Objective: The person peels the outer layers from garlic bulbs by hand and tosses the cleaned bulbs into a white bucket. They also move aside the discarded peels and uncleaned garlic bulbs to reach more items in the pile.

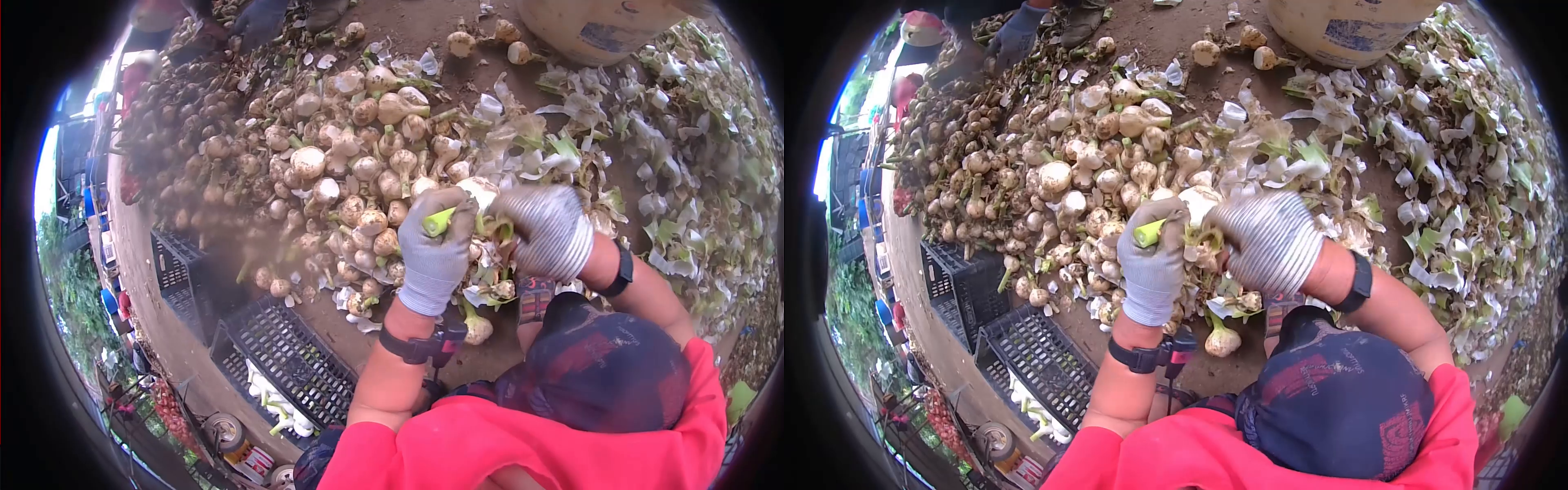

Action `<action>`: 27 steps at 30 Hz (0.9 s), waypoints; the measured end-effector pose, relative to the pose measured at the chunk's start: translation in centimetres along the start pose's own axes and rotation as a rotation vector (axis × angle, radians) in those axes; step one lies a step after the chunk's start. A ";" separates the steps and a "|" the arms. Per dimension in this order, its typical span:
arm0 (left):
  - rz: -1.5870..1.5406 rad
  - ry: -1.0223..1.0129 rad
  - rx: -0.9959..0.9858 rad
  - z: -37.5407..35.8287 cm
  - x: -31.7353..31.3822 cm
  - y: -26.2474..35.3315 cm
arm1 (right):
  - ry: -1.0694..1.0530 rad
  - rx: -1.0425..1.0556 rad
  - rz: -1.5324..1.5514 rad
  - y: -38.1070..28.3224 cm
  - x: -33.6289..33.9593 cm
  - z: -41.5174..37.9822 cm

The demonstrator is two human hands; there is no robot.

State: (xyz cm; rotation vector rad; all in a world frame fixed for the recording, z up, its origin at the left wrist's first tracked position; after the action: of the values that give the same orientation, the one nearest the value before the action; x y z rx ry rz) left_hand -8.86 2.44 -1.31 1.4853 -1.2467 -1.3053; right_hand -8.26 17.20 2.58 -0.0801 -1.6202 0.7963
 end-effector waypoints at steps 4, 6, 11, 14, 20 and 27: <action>0.057 -0.403 -0.047 -0.6 -0.6 2.5 | 0.207 -0.172 -0.194 3.8 0.2 0.5; -0.140 -0.446 0.052 -1.4 -0.9 4.6 | -0.058 -0.273 -0.338 6.4 -3.5 0.7; -0.800 -0.397 0.021 -1.0 1.6 3.8 | -0.533 0.243 0.051 0.3 -7.6 -3.3; -1.279 -0.191 0.176 1.8 3.5 1.6 | -0.474 0.367 0.886 -1.2 1.2 -4.0; -0.834 -0.110 0.150 0.4 2.3 1.3 | -0.117 -0.560 0.287 7.9 4.6 -4.5; 0.072 -0.290 -0.242 -0.9 -0.6 3.8 | 0.338 -0.066 0.308 0.7 1.6 -0.7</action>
State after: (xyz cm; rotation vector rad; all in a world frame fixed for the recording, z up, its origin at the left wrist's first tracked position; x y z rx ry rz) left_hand -8.65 2.22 2.62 1.1004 -1.2573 -1.6011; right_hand -8.21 18.78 3.57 -0.4956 -1.3271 0.9087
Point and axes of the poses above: each hand's wrist, its own z-axis towards the middle knuckle, its own x-axis out of the back of the hand, y = z × x, the point moved 6 cm from there along z, towards the middle knuckle, and after that the axes turned 12 degrees about -z, right-handed, at the moved point
